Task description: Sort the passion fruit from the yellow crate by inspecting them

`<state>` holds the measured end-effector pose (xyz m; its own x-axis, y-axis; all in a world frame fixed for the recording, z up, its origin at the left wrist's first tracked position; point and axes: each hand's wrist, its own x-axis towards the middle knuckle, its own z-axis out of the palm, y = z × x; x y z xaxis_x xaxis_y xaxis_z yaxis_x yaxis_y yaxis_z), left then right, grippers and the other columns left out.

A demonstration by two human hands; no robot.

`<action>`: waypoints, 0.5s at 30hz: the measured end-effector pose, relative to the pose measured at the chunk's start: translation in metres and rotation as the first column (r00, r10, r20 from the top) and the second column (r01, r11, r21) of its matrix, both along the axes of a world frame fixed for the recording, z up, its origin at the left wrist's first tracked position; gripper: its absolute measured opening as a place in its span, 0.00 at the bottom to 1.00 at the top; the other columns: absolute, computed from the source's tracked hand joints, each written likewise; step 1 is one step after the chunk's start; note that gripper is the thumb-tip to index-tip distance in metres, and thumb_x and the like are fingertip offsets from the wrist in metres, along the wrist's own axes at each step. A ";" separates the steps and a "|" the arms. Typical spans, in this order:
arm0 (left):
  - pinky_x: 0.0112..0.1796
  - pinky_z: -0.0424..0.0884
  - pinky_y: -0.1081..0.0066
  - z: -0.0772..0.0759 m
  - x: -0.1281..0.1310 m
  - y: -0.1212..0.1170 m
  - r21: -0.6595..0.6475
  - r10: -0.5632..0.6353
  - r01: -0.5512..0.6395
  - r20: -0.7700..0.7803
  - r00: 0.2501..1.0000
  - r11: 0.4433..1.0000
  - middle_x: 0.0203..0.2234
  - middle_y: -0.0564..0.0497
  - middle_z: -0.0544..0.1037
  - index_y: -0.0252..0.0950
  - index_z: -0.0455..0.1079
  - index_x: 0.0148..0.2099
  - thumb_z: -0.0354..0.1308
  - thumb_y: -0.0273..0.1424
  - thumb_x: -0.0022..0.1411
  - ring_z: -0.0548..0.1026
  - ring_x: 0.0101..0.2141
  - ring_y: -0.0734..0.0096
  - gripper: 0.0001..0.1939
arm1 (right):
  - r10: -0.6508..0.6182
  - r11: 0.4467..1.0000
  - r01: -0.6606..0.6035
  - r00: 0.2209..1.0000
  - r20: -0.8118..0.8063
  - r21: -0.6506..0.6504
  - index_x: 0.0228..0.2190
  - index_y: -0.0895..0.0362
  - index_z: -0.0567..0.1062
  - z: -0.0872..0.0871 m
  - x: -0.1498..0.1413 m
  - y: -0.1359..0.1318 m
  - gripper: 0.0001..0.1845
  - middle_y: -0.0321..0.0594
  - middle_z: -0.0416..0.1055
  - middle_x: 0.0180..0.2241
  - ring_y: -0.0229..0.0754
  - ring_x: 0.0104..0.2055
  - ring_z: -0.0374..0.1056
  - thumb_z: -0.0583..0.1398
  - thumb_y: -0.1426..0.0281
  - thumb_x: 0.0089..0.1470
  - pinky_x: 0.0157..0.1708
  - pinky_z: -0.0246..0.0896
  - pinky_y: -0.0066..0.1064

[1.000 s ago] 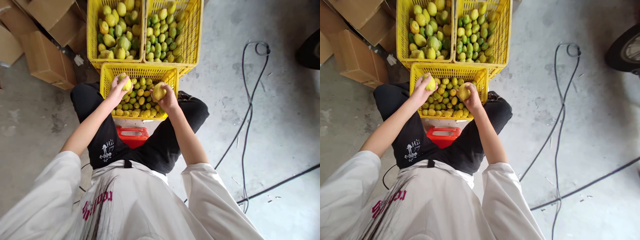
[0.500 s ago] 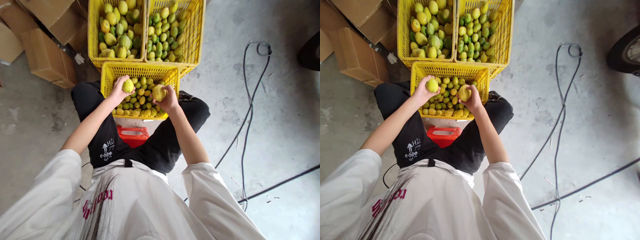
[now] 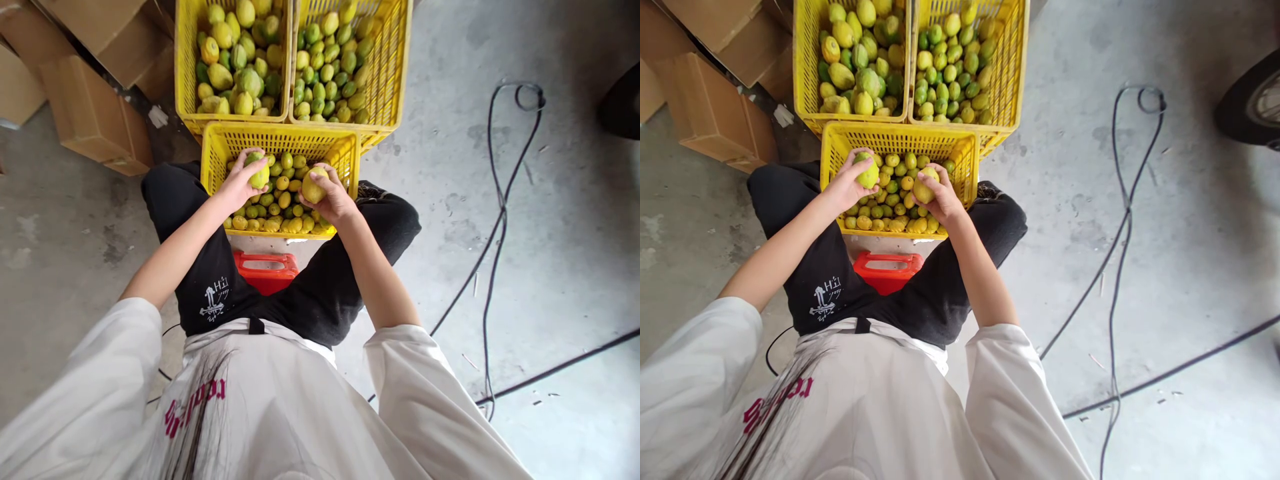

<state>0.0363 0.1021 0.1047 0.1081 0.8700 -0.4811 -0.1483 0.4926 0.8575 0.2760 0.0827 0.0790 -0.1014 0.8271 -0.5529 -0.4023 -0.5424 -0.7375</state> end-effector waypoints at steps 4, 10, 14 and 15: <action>0.40 0.84 0.65 -0.002 -0.004 0.005 -0.027 0.032 -0.030 0.049 0.998 0.999 0.43 0.48 0.84 0.45 0.75 0.51 0.66 0.50 0.70 0.88 0.45 0.57 0.18 | -0.017 1.000 0.016 0.999 -0.036 -0.020 0.45 0.45 0.72 0.001 -0.003 0.003 0.22 0.32 0.77 0.43 0.52 0.52 0.81 0.72 0.53 0.55 0.50 0.83 0.48; 0.40 0.81 0.66 0.004 -0.001 0.000 0.029 -0.036 0.035 0.047 0.998 0.999 0.46 0.48 0.83 0.46 0.73 0.55 0.70 0.43 0.67 0.87 0.46 0.58 0.18 | 0.010 0.999 -0.009 1.000 -0.013 0.052 0.49 0.43 0.73 0.001 -0.001 0.003 0.22 0.31 0.78 0.43 0.46 0.49 0.80 0.73 0.53 0.59 0.48 0.81 0.40; 0.38 0.79 0.70 0.002 0.001 -0.006 0.028 -0.056 0.055 0.027 0.998 0.998 0.48 0.51 0.81 0.48 0.72 0.57 0.72 0.34 0.63 0.84 0.43 0.64 0.22 | 0.008 0.999 -0.009 1.000 0.018 0.043 0.49 0.42 0.74 0.002 0.000 -0.001 0.24 0.31 0.78 0.41 0.46 0.47 0.80 0.75 0.52 0.57 0.42 0.83 0.37; 0.38 0.79 0.71 0.001 0.001 -0.007 0.029 -0.055 0.055 0.014 0.998 0.998 0.49 0.52 0.81 0.50 0.72 0.58 0.72 0.32 0.62 0.84 0.43 0.65 0.24 | 0.001 0.999 -0.002 1.000 0.014 0.034 0.48 0.42 0.74 0.003 0.000 -0.001 0.24 0.31 0.77 0.41 0.45 0.47 0.80 0.76 0.53 0.56 0.42 0.84 0.37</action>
